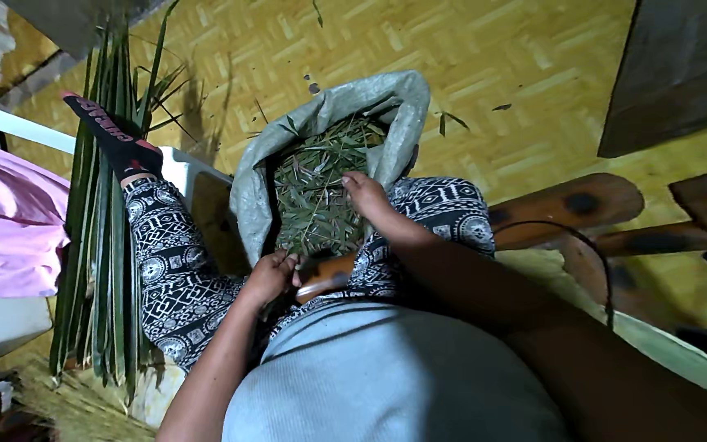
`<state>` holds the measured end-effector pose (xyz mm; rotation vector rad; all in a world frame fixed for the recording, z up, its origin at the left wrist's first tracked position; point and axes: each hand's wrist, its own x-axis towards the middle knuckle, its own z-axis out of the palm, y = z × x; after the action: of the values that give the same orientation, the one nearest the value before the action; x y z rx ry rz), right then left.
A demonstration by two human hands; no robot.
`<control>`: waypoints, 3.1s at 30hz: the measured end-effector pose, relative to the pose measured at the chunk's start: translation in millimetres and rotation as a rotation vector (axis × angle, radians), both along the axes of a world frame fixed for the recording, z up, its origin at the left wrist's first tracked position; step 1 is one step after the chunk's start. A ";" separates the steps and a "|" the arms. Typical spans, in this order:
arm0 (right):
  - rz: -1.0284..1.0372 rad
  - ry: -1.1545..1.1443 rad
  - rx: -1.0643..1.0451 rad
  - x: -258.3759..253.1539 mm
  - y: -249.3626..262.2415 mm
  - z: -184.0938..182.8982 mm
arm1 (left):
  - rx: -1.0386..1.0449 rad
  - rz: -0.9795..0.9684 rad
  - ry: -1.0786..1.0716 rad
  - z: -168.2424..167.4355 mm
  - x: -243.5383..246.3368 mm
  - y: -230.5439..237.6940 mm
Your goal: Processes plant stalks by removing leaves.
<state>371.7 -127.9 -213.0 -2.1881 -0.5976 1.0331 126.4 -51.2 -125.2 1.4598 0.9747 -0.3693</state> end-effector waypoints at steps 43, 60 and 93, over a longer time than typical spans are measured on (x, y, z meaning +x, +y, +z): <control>0.660 -0.069 -0.112 -97.1 -4.2 60.7 | 0.615 -0.460 0.544 -3.1 41.9 -16.8; 0.396 -0.127 -0.001 -55.0 -3.9 33.5 | 0.447 -0.209 0.294 -13.6 22.7 0.1; 0.496 0.603 0.332 -60.4 -21.2 50.9 | 1.579 -0.186 -0.192 -10.6 -16.5 26.1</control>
<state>311.3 -149.1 -162.0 -1.3612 -0.9561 1.6260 109.9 -25.2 -135.8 2.9186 0.9464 0.5982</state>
